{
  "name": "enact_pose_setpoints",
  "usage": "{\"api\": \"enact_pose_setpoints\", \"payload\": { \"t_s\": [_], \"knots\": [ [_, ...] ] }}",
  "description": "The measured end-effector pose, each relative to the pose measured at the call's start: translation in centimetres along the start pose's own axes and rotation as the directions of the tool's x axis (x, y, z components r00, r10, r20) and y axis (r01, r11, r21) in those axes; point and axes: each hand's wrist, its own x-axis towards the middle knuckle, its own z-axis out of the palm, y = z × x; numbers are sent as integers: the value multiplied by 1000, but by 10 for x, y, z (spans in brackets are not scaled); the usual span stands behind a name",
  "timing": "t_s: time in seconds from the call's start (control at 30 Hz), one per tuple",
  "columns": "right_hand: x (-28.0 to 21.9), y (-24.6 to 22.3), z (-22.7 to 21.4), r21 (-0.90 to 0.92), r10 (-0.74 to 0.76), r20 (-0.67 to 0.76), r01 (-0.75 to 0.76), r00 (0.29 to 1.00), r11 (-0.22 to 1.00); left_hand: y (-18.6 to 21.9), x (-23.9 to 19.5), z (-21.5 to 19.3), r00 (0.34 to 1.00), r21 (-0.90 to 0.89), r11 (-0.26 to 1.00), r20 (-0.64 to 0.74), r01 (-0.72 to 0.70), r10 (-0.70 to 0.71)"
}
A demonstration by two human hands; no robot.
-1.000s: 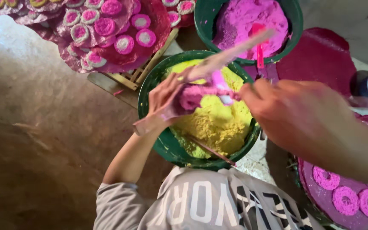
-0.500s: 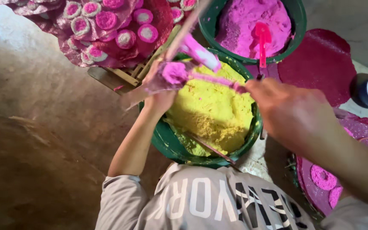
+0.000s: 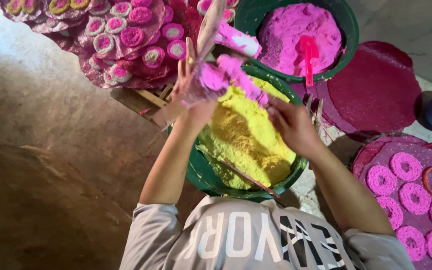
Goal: The person fills a hand-operated incense mold with yellow powder, presses the powder into small circular shapes onto a pink base, and repeats the process using various molds and colors of powder.
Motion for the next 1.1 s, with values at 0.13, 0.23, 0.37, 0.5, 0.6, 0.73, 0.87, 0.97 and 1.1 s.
{"api": "enact_pose_setpoints", "payload": {
  "t_s": [0.13, 0.23, 0.37, 0.5, 0.6, 0.73, 0.87, 0.97, 1.1],
  "knots": [
    [21, 7, 21, -98, -143, -21, 140, 990, 985, 4, -5, 22, 999, 99, 995, 35, 34, -37],
    [11, 15, 34, -99, -335, -6, 333, 942, 938, -2, 11, 35, 996, 134, 987, -15, 91, -90],
    [19, 41, 12, -167, -252, 106, 268, 962, 949, -56, 5, 40, 986, -130, 982, -81, 134, -145],
    [92, 61, -67, -401, 154, 78, -111, 985, 909, -87, 0, 53, 949, -979, 171, 56, 114, -310],
    [152, 58, -102, -743, -362, -6, 238, 932, 626, -55, -12, 26, 779, -866, 4, 449, 501, -438],
    [121, 20, -68, 111, -397, -264, 436, 879, 893, 47, -40, -9, 787, -659, -457, 592, 597, 173],
    [11, -20, -42, 560, -591, -307, 643, 746, 522, 130, -76, -19, 551, -453, -318, 727, 833, 409],
    [-60, -18, -96, 436, -654, -282, 701, 702, 564, 157, -78, -36, 790, -895, 12, 400, 446, 465],
    [-151, 10, -162, 30, -731, -160, 744, 663, 668, 217, -69, -63, 612, -730, 675, 582, 105, 535]
  ]
}}
